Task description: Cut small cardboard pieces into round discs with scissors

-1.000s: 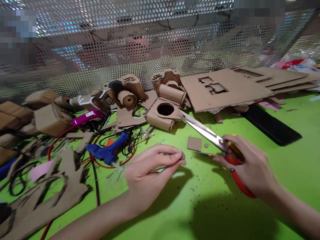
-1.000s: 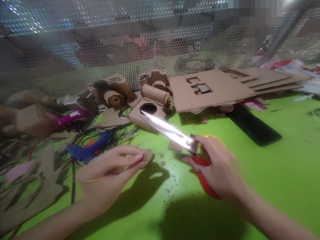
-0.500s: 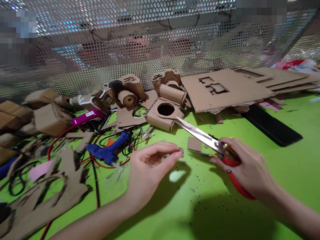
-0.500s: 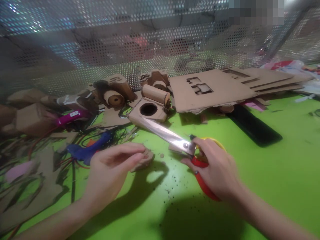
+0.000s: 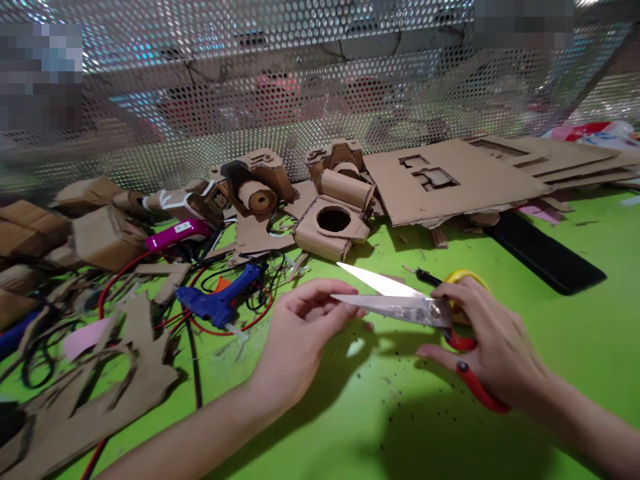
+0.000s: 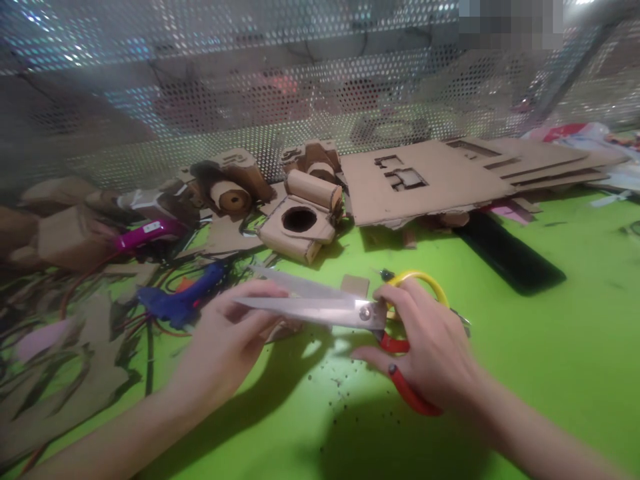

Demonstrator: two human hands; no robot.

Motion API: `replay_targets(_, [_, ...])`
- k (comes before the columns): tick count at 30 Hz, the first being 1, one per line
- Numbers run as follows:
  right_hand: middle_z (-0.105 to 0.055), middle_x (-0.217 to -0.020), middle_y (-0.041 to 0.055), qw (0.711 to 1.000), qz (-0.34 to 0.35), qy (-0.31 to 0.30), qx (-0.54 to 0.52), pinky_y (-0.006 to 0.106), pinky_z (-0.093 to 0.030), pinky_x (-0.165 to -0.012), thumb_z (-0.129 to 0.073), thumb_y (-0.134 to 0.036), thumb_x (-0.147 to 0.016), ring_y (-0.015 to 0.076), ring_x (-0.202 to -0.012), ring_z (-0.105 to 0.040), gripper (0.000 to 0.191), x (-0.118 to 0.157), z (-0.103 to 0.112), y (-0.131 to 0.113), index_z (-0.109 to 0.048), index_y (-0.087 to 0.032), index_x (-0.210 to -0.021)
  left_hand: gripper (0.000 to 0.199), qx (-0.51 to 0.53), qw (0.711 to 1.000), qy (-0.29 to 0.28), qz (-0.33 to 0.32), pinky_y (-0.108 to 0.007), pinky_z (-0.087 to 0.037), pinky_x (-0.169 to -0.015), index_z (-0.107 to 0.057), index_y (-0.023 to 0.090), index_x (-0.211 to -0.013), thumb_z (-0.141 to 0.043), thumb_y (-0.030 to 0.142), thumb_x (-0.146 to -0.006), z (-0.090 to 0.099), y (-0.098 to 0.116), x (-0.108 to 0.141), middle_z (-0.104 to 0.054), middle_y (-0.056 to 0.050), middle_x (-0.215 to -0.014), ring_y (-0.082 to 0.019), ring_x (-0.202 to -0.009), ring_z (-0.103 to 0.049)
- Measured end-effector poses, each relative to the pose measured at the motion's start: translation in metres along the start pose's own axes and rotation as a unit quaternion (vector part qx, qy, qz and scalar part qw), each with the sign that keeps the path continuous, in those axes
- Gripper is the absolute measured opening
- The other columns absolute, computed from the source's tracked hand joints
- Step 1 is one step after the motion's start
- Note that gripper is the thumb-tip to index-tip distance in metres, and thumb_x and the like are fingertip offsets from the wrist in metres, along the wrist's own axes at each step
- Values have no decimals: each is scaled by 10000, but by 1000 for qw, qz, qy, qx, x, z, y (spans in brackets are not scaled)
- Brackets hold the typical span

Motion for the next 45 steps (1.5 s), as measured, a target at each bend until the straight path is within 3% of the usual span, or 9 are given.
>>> replay_targets(6, [-653,-701,46,1000,9,-13,-21,210,-459,-394,-437,-587,-922,113,-477,-571,451,5,-2,4,-599,-165,-925,177,51,998,-15,31,-135,-560,-546,-728,142,-624,-783,5,-526,-1,-1,1,-727,-2,-637,-95,-554,-670])
replay_targets(17, [-650,-721,49,999,14,-27,-30,232,-447,-446,-451,-573,-924,133,-541,-574,424,11,-7,4,-620,-184,-919,257,13,998,-20,-60,-94,-525,-509,-633,172,-579,-627,-76,-510,-4,4,2,-716,45,-600,-52,-501,-628])
replay_targets(31, [-651,-762,49,999,14,-45,-26,229,-427,-471,-503,-508,-924,130,-567,-572,345,17,-10,7,-628,-193,-861,270,-22,996,-5,-82,-129,-543,-536,-554,170,-587,-700,-49,-526,1,1,2,-646,79,-555,-54,-502,-608])
replay_targets(45, [-646,-732,38,997,27,-45,-48,228,-451,-472,-489,-479,-940,127,-578,-575,325,18,-13,6,-627,-186,-912,303,16,995,-50,-84,-134,-576,-550,-530,159,-611,-741,-58,-600,2,-1,0,-703,66,-617,-71,-549,-671])
Point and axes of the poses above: each hand's wrist, its own x-axis away from the middle knuckle, its own z-axis out of the back of the hand, y = z × x, the point moved 2 cm from there along -x, towards the middle knuckle
